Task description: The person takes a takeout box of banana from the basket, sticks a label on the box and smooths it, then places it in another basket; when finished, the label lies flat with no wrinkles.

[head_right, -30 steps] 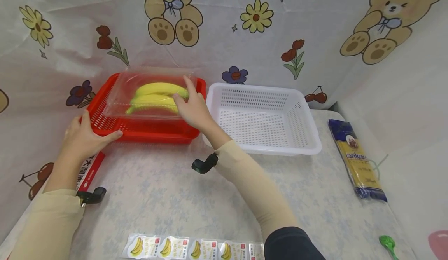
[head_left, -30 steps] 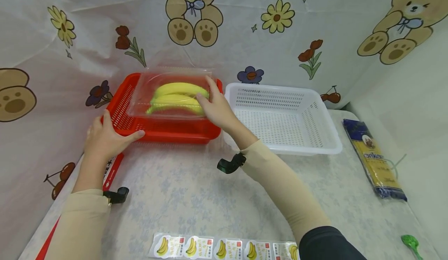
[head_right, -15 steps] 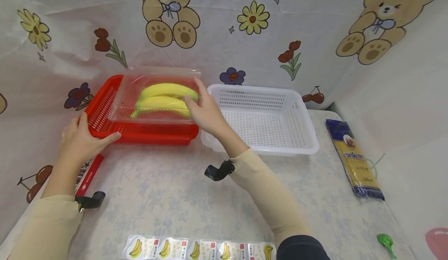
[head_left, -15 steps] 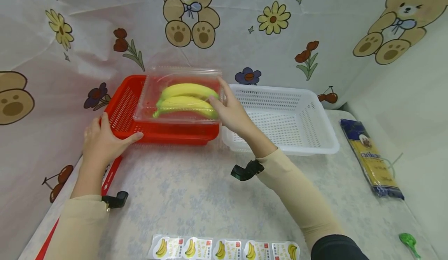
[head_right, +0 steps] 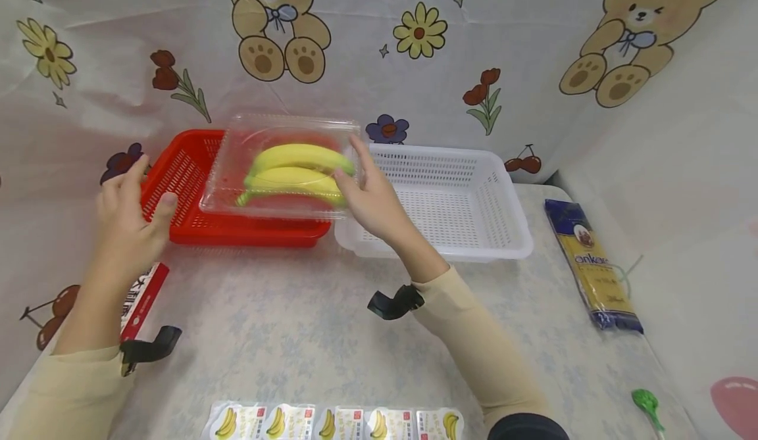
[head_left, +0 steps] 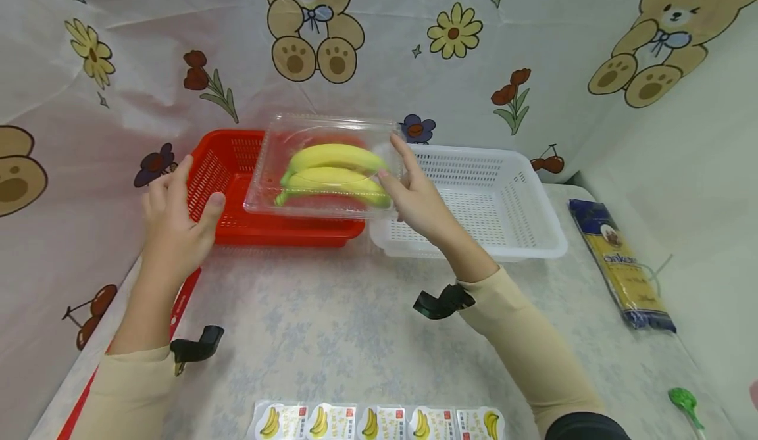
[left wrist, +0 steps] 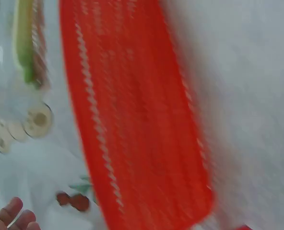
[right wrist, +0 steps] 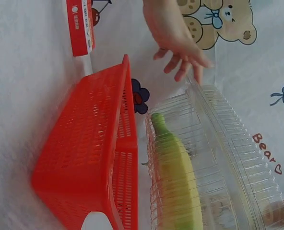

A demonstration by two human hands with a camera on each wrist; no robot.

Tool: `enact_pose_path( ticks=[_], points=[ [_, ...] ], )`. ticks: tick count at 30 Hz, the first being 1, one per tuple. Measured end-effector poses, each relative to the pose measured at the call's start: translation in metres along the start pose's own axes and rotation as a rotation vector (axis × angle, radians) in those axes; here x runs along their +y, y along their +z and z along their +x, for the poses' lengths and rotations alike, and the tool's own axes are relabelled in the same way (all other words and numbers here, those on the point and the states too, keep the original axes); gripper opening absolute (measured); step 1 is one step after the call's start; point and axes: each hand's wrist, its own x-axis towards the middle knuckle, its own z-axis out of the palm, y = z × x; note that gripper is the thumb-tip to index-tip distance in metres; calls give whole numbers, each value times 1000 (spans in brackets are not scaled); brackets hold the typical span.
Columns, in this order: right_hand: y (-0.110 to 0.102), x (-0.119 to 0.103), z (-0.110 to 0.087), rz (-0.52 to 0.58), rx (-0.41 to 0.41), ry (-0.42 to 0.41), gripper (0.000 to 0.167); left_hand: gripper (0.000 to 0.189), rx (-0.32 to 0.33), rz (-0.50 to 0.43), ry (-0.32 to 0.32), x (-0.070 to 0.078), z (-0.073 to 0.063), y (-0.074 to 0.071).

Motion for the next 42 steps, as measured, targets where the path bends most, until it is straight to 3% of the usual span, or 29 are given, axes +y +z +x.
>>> enact_pose_path(
  ticks=[3, 7, 13, 17, 21, 30, 42],
  points=[
    [-5, 2, -7, 7, 6, -18, 61, 76, -39, -40, 48, 25, -3, 4],
    [-11, 3, -17, 14, 11, -35, 61, 80, -135, -26, 68, 53, -7, 10],
    [-17, 2, -33, 10, 11, -56, 61, 87, -254, -41, 61, 78, -10, 14],
    [-20, 2, -44, 9, 13, -61, 62, 91, -349, -94, 45, 87, -12, 14],
    [-22, 2, -55, 18, 5, -66, 62, 96, -400, -128, 57, 92, -15, 17],
    [-26, 5, -77, -3, 16, -63, 63, 106, -407, -150, 52, 103, -30, 22],
    [-38, 11, -116, -185, 53, -22, 78, 111, -442, -97, 88, 118, -58, 28]
  ],
)
